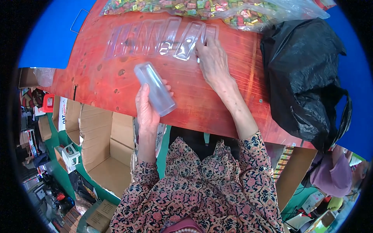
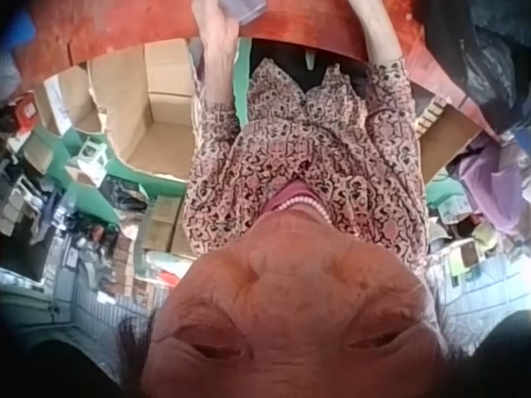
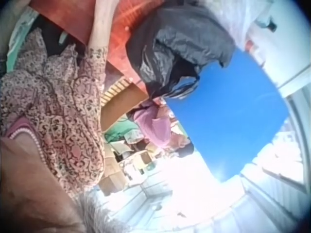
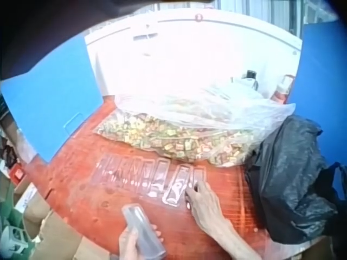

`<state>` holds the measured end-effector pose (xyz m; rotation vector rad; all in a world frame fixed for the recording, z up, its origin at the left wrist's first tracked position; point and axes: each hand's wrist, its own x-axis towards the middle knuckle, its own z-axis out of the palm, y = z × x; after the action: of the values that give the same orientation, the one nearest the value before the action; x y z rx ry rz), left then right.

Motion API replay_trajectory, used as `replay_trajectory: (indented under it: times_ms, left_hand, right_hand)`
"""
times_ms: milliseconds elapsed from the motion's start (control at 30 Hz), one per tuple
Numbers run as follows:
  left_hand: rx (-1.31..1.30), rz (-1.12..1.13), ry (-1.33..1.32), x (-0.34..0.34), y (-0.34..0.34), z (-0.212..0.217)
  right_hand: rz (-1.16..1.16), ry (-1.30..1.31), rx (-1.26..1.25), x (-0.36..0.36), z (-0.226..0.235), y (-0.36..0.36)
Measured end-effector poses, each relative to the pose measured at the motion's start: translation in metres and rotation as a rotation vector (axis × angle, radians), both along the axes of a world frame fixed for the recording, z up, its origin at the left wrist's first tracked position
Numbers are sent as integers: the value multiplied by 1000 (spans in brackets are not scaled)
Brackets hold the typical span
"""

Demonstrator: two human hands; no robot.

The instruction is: Packing small colorful toy blocks into clear plastic tray compartments.

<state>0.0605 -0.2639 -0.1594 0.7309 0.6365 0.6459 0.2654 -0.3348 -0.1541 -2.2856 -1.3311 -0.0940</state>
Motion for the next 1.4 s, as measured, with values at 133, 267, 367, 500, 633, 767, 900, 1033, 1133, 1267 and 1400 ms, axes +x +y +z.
replay_trajectory:
  times_ms: [133, 267, 367, 500, 633, 767, 900, 1033, 1133, 1267, 1400]
  left_hand:
    - [-17, -4, -7, 4, 0, 1]
    - [2, -32, -17, 15, -2, 9]
    - [-26, -82, -53, 29, -1, 9]
    - [12, -186, -77, 49, 4, -1]
    - [44, -224, -83, 58, 7, -5]
    - [42, -269, -99, 61, 3, 0]
    - [-6, -306, -95, 66, 0, 6]
    - [-24, -288, -81, 67, 0, 12]
    - [-21, -318, -73, 60, 0, 14]
    - [-32, -299, -30, 45, -5, 23]
    - [-50, -227, -61, 22, 2, 27]
  right_hand:
    - [4, 23, 20, 2, 0, 1]
    - [10, 32, 41, 5, -1, 3]
    - [20, 24, 60, 4, -1, 6]
    - [17, 56, 53, 6, 0, 4]
    - [42, 61, 89, 6, 0, 6]
    - [48, 75, 88, 9, 0, 4]
    - [56, 82, 86, 13, -1, 3]
    - [63, 79, 79, 10, 1, 5]
    - [39, 23, 65, 3, 9, 7]
    - [128, -230, 205, 5, 3, 23]
    - [222, -94, 102, 6, -19, 44]
